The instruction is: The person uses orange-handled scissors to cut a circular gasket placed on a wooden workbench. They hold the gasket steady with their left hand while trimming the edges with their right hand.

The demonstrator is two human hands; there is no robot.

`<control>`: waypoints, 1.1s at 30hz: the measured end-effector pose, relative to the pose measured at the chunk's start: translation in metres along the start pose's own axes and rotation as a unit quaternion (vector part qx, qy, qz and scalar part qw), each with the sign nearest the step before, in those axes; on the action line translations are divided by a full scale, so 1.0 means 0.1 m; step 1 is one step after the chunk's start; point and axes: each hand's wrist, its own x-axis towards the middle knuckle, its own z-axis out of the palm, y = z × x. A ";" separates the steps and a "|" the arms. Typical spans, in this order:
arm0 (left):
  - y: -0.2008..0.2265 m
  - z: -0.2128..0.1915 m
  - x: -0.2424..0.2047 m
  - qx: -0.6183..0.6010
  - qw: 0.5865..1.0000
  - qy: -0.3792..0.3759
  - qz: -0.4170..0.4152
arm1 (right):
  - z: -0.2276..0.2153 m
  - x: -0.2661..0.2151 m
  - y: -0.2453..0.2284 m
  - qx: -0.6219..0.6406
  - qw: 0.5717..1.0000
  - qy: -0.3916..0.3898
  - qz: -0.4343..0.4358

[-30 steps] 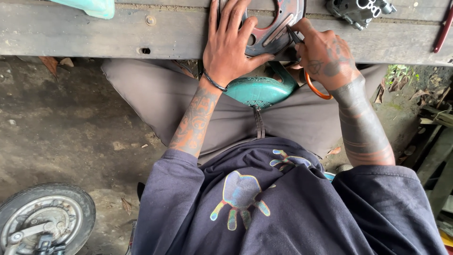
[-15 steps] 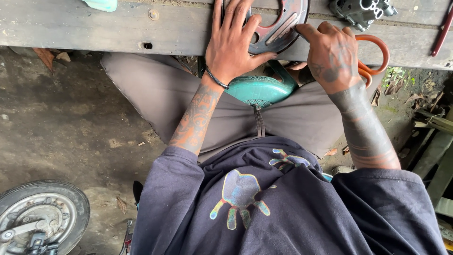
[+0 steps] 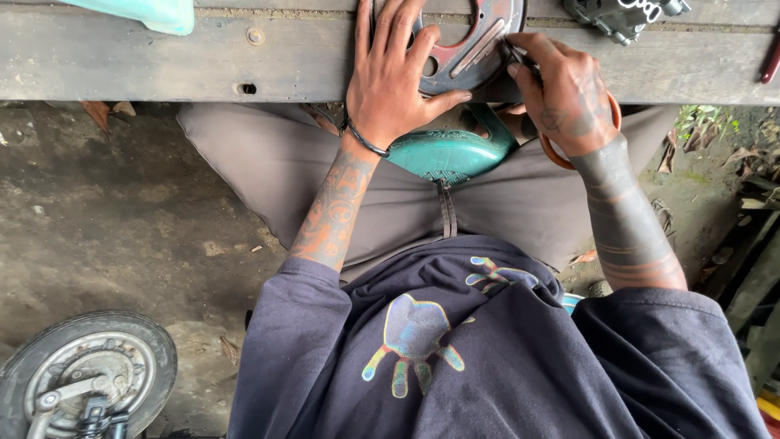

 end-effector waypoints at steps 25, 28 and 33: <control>0.01 0.00 0.00 0.006 1.000 -0.007 -0.012 | 0.21 -0.02 -0.04 -0.127 0.992 0.017 -0.017; 0.01 0.01 0.00 0.008 1.000 0.001 -0.006 | 0.15 0.01 -0.02 -0.098 0.995 -0.011 0.005; 0.01 0.00 -0.01 0.011 1.000 -0.014 -0.013 | 0.21 -0.01 -0.05 -0.120 0.993 -0.010 0.007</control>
